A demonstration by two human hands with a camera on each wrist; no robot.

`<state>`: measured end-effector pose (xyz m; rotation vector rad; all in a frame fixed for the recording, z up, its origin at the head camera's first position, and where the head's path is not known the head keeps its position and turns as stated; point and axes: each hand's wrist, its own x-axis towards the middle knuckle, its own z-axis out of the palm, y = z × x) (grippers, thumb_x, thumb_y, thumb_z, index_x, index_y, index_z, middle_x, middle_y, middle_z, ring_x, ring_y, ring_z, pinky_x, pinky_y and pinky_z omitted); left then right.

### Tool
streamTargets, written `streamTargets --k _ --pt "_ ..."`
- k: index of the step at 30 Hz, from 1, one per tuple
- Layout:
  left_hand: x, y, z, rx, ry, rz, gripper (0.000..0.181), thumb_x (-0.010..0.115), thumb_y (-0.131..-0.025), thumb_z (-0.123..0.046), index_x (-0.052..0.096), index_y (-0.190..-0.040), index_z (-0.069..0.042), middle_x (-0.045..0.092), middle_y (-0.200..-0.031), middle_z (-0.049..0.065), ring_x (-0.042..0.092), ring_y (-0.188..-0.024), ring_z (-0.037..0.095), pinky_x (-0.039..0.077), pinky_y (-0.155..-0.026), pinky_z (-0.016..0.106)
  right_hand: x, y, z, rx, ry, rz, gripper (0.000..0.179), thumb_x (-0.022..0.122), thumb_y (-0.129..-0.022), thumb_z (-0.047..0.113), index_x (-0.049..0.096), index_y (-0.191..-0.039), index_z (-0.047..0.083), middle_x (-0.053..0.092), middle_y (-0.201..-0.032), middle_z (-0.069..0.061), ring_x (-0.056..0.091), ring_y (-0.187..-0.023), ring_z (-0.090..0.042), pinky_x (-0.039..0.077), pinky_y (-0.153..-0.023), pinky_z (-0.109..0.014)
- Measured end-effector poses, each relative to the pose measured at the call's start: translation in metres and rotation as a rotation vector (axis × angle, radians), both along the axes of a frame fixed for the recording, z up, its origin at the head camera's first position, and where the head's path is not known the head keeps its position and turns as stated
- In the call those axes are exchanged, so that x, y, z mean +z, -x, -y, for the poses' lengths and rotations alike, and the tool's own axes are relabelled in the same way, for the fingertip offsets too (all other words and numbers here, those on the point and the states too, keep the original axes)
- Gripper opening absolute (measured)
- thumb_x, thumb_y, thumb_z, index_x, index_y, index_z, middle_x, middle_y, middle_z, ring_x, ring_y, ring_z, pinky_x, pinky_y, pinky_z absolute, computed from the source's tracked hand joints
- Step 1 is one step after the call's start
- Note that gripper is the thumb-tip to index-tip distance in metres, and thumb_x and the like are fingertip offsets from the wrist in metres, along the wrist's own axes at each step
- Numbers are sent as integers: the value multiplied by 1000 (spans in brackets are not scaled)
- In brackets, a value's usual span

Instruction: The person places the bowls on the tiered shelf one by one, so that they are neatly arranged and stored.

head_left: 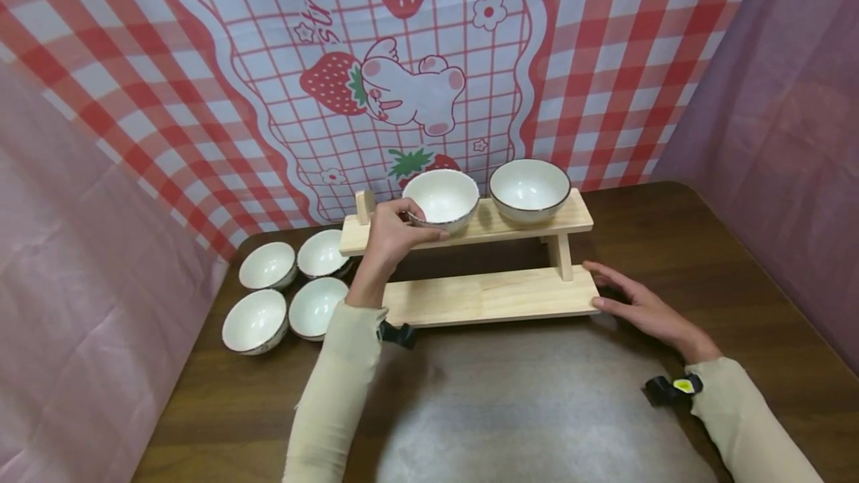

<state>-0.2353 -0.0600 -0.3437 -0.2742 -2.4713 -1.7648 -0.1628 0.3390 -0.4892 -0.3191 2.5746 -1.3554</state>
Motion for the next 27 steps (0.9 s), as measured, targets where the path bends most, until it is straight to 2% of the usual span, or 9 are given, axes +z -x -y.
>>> streamTargets --k 9,17,22,24,27 --pt "-3 4 -6 -3 11 21 35 93 -63 -5 59 -73 -5 56 -76 3 50 -74 16 42 -59 25 -2 0 0 1 7 -19 65 57 -102 31 28 -158 20 38 -155 -21 39 -135 -39 38 -100 -64" --pt "-4 7 -11 -8 0 8 35 93 -63 -5 59 -72 -6 54 -70 0 49 -67 13 42 -57 25 -1 0 1 4 11 -25 64 57 -102 31 28 -158 22 37 -157 -20 38 -136 -39 38 -101 -64" --pt "-4 7 -13 7 12 15 35 93 -62 -6 59 -72 -6 53 -68 -1 48 -66 12 41 -56 24 -1 -1 1 0 -1 -36 63 57 -102 31 29 -158 23 39 -156 -18 41 -132 -22 39 -101 -60" --pt "-5 8 -13 8 11 18 35 93 -62 -7 59 -72 -6 53 -68 -1 47 -65 12 41 -56 25 -1 -1 1 -2 -5 -37 63 57 -102 32 30 -158 24 39 -155 -18 41 -130 -18 39 -101 -60" --pt "-6 9 -14 6 10 26 36 93 -63 -7 59 -73 -6 53 -68 -1 47 -65 12 41 -56 24 0 -1 0 -2 -1 -34 63 57 -102 31 29 -158 23 38 -156 -19 40 -133 -25 39 -101 -61"
